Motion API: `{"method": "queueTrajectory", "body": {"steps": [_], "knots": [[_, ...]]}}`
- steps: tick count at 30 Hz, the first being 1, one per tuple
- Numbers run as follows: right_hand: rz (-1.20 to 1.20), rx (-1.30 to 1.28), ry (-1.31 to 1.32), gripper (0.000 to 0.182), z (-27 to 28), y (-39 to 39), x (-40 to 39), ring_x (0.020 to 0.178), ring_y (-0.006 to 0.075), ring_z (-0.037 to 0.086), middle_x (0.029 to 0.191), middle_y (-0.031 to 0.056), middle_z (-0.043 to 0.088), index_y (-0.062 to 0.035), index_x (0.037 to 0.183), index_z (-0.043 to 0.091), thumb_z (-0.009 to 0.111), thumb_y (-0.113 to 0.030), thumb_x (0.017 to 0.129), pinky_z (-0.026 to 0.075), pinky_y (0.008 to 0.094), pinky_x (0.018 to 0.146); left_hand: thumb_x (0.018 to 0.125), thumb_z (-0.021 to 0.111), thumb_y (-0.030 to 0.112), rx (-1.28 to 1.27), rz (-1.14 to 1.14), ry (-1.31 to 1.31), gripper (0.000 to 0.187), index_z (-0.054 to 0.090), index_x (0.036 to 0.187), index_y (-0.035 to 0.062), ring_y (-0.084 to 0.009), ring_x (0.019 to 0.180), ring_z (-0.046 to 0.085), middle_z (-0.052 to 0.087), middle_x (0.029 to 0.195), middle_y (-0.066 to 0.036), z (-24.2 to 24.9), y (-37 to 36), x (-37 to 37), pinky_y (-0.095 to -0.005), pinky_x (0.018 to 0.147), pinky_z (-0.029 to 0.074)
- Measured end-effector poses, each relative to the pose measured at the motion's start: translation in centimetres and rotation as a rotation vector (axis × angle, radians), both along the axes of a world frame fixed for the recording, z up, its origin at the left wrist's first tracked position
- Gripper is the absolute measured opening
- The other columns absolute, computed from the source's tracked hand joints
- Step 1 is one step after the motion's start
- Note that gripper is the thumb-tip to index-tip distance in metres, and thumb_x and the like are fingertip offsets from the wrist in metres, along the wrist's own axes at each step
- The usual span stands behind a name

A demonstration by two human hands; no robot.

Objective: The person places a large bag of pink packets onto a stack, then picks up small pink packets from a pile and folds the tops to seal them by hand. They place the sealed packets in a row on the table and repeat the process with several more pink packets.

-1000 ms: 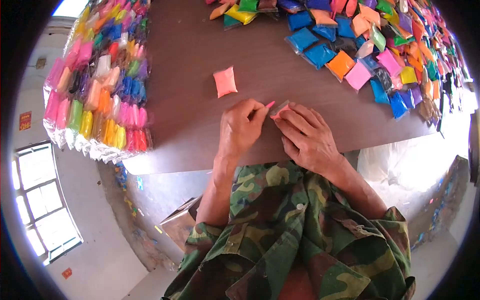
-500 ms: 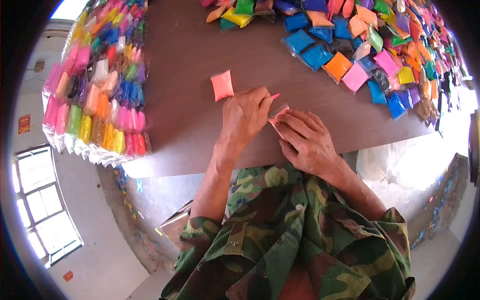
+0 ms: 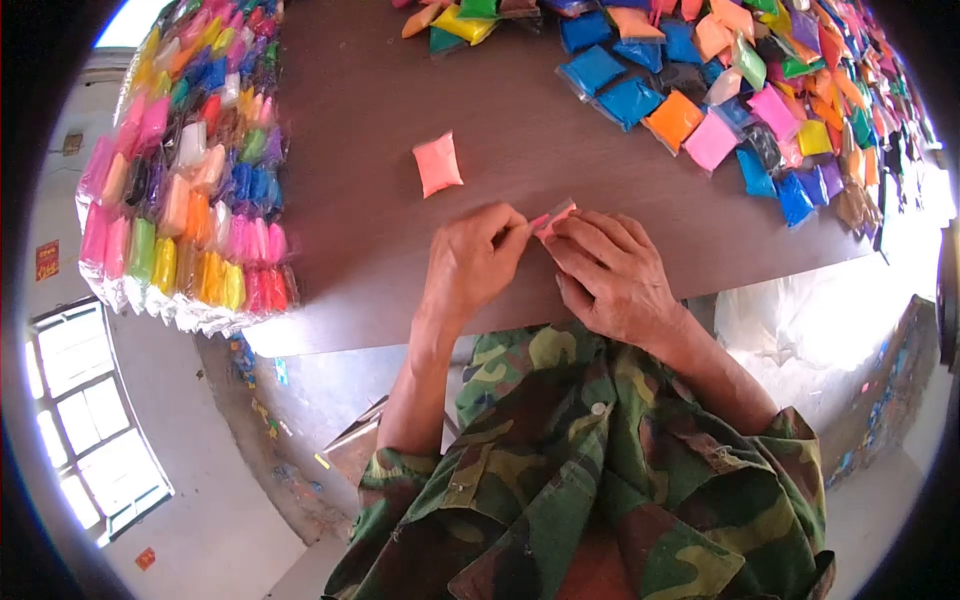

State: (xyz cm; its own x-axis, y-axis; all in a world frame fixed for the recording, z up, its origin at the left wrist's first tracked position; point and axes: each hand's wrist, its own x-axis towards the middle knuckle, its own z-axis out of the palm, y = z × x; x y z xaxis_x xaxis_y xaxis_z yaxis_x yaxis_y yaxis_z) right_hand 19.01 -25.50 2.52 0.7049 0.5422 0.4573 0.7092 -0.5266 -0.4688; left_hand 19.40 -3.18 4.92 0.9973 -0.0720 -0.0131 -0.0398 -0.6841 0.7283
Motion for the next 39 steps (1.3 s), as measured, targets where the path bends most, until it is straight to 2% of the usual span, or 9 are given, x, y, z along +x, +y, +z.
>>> {"method": "queueTrajectory", "body": {"steps": [6,12,15,18,21,27,33,37,39], "knots": [[0.016,-0.043,0.005,0.043,0.3,0.1,0.0,0.128,0.0291,0.063,0.131,0.0079,0.064,-0.0043,0.127,0.071,0.077,-0.011,0.085,0.051,0.0458,0.103,0.096,0.075,0.006,0.101,-0.014,-0.121,0.008,0.074,0.091,-0.0004,-0.0173,0.063,0.065,0.071,0.076,-0.013,-0.1,0.4,-0.9,-0.0354,0.060,0.051],[0.015,-0.042,-0.006,0.046,0.2,0.0,-0.1,0.128,0.0300,0.063,0.131,0.0089,0.064,-0.0041,0.129,0.071,0.078,-0.011,0.085,0.051,0.0465,0.104,0.096,0.077,0.008,0.134,0.091,-0.086,0.010,0.074,0.090,0.0009,-0.0191,0.065,0.069,0.072,0.079,-0.014,0.3,1.2,-0.9,-0.0369,0.061,0.052],[0.011,-0.034,-0.004,0.046,0.2,0.2,-0.1,0.129,0.0304,0.062,0.131,0.0091,0.064,-0.0041,0.129,0.071,0.078,-0.011,0.084,0.050,0.0470,0.104,0.096,0.076,0.009,0.039,0.035,-0.132,0.010,0.073,0.090,0.0013,-0.0241,0.066,0.070,0.073,0.081,-0.016,0.3,-0.2,-1.5,-0.0384,0.061,0.052],[0.008,-0.042,-0.001,0.047,0.1,0.2,-0.1,0.129,0.0306,0.062,0.131,0.0093,0.064,-0.0041,0.130,0.070,0.078,-0.011,0.084,0.050,0.0474,0.105,0.096,0.076,0.007,0.182,0.010,-0.251,0.008,0.072,0.091,0.0017,-0.0285,0.068,0.072,0.072,0.081,-0.016,-1.1,-0.5,-1.2,-0.0405,0.062,0.053],[0.011,-0.042,0.005,0.047,0.1,0.2,-0.2,0.129,0.0307,0.062,0.130,0.0093,0.064,-0.0041,0.130,0.070,0.078,-0.011,0.084,0.050,0.0476,0.105,0.095,0.075,0.005,0.190,-0.003,-0.243,0.006,0.071,0.091,0.0021,-0.0345,0.072,0.073,0.072,0.082,-0.017,-0.5,-0.7,-1.2,-0.0430,0.063,0.053],[-0.008,-0.056,0.020,0.046,0.2,0.2,-0.3,0.130,0.0302,0.060,0.132,0.0098,0.063,-0.0044,0.130,0.071,0.078,-0.013,0.085,0.049,0.0469,0.107,0.095,0.075,0.004,0.176,-0.015,-0.204,0.005,0.071,0.093,0.0023,-0.0373,0.076,0.073,0.074,0.088,-0.016,-0.5,-0.9,-2.0,-0.0442,0.064,0.055],[-0.013,-0.096,0.038,0.048,0.0,0.4,-0.2,0.133,0.0302,0.057,0.136,0.0097,0.061,-0.0051,0.129,0.072,0.079,-0.016,0.083,0.046,0.0475,0.108,0.096,0.077,0.012,0.353,-0.086,-0.271,0.013,0.067,0.091,0.0054,-0.0348,0.073,0.073,0.071,0.085,-0.013,-0.7,-0.9,-2.2,-0.0449,0.065,0.058],[-0.004,-0.123,0.107,0.051,0.2,0.3,-0.2,0.133,0.0309,0.057,0.141,0.0088,0.060,-0.0083,0.133,0.073,0.078,-0.014,0.083,0.046,0.0493,0.109,0.094,0.077,0.012,0.473,-0.164,-0.305,0.014,0.064,0.092,0.0069,-0.0290,0.075,0.073,0.066,0.085,-0.009,-0.9,-1.1,-2.7,-0.0424,0.064,0.058],[-0.006,-0.106,0.072,0.050,0.1,0.4,-0.2,0.132,0.0308,0.057,0.136,0.0094,0.060,-0.0065,0.130,0.073,0.079,-0.015,0.081,0.046,0.0487,0.108,0.091,0.077,0.010,0.529,-0.222,-0.324,0.014,0.063,0.093,0.0071,-0.0259,0.076,0.074,0.064,0.086,-0.007,-0.8,-1.1,-2.9,-0.0402,0.063,0.058]]}}
